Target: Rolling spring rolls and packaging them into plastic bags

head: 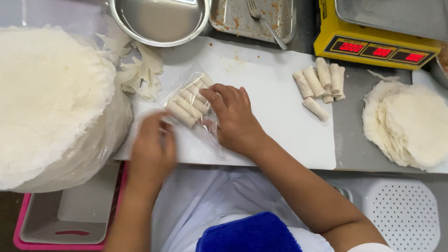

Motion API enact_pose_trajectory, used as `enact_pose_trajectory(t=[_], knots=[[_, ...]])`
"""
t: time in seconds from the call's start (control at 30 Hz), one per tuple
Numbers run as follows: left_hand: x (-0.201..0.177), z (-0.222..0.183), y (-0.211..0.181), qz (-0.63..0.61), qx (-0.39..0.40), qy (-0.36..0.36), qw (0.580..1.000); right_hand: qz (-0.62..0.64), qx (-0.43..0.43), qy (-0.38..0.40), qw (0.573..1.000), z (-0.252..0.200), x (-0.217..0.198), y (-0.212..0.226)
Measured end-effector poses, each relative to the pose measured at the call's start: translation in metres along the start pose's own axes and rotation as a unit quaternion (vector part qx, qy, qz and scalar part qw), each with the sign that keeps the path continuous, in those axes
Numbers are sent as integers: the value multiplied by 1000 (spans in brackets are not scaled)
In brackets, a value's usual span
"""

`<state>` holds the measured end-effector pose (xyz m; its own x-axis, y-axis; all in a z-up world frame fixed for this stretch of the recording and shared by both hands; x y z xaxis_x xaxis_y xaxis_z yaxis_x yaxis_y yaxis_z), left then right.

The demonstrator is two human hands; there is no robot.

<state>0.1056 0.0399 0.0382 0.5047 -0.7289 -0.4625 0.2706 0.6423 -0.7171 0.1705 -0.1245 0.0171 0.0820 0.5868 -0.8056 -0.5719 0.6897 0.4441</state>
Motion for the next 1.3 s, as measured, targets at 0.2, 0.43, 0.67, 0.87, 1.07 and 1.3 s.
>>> enact_pose_trajectory(t=[0.2,0.43,0.67,0.87,1.07,1.3], knots=[[21,46,24,219,61,97,969,3,54,32,998,0,4,-14],[46,46,48,277,178,28,944,21,44,57,997,4,3,-11],[43,41,65,246,184,-34,951,7,20,62,998,5,6,2],[18,11,-40,133,188,-31,973,-11,-30,19,999,12,16,6],[42,-37,-70,123,189,-18,974,-37,-83,-39,995,10,30,5],[37,-39,-71,101,159,-55,981,-47,-76,-105,990,20,8,18]])
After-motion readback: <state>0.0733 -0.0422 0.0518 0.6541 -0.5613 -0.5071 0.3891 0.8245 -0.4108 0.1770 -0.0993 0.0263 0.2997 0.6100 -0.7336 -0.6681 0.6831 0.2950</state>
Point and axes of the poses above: each hand's wrist, its own z-axis towards the middle knuckle, its own x-axis out of the palm, y = z × x, the point moved 9 cm from there along z, towards the middle knuckle, and after that the axes turned 15 degrees about -y, right-handed, at the moved point
